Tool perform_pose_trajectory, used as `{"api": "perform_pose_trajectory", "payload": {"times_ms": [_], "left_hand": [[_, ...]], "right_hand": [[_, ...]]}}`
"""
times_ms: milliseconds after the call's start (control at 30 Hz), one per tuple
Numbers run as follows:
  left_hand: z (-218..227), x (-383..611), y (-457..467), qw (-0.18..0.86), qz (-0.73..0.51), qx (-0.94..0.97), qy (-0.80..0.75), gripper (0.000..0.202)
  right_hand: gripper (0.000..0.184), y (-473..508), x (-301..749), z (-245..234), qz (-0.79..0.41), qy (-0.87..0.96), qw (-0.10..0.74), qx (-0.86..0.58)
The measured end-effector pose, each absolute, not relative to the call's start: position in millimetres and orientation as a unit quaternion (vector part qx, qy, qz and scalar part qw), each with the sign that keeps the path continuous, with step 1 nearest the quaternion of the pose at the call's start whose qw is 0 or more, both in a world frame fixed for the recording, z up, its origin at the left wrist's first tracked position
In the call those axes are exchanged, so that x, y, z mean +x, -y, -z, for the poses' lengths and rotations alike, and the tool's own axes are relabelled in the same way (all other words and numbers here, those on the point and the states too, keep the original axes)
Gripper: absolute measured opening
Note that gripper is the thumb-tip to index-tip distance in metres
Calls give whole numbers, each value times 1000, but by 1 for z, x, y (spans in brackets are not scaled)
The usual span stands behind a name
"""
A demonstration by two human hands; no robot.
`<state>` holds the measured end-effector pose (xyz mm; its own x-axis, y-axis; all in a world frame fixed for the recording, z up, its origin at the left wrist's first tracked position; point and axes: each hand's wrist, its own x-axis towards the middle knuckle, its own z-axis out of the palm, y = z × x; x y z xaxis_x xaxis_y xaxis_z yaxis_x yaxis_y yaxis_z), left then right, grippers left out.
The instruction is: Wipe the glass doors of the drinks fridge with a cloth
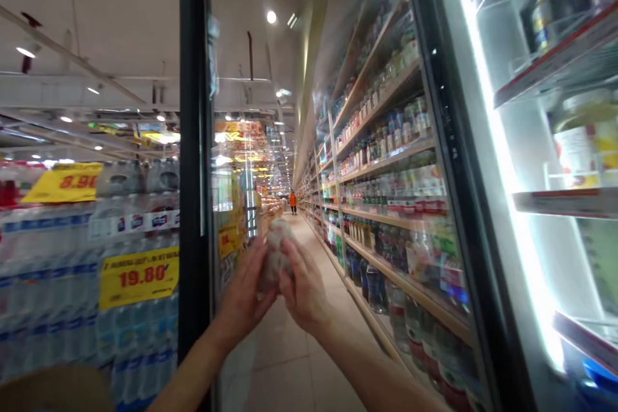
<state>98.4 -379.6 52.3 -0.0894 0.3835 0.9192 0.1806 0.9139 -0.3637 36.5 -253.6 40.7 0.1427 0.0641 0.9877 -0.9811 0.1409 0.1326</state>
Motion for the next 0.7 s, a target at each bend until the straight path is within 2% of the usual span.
{"api": "perform_pose_trajectory", "payload": {"times_ms": [133, 233, 300, 400, 500, 567, 633, 700], "left_hand": [[-58, 105, 401, 727, -29, -95, 680, 63], [-61, 98, 406, 715, -85, -120, 683, 61], [-61, 92, 403, 701, -123, -118, 693, 62], [-59, 81, 390, 690, -143, -52, 707, 63], [-58, 70, 374, 682, -137, -7, 718, 66], [-57, 65, 368, 685, -140, -9, 715, 68], [-56, 63, 366, 690, -145, -13, 709, 69], [-56, 63, 367, 692, -145, -13, 707, 68]], "right_hand": [[39, 281, 38, -42, -349, 530, 675, 377], [34, 258, 10, -36, -273, 539, 714, 353], [38, 214, -24, -35, -253, 562, 719, 323], [45, 148, -74, -43, -320, 594, 710, 203], [49, 139, -81, -55, -392, 582, 703, 117], [50, 163, -64, -56, -339, 592, 707, 185], [48, 184, -48, -53, -230, 592, 707, 311], [45, 184, -48, -51, -160, 585, 701, 375]]}}
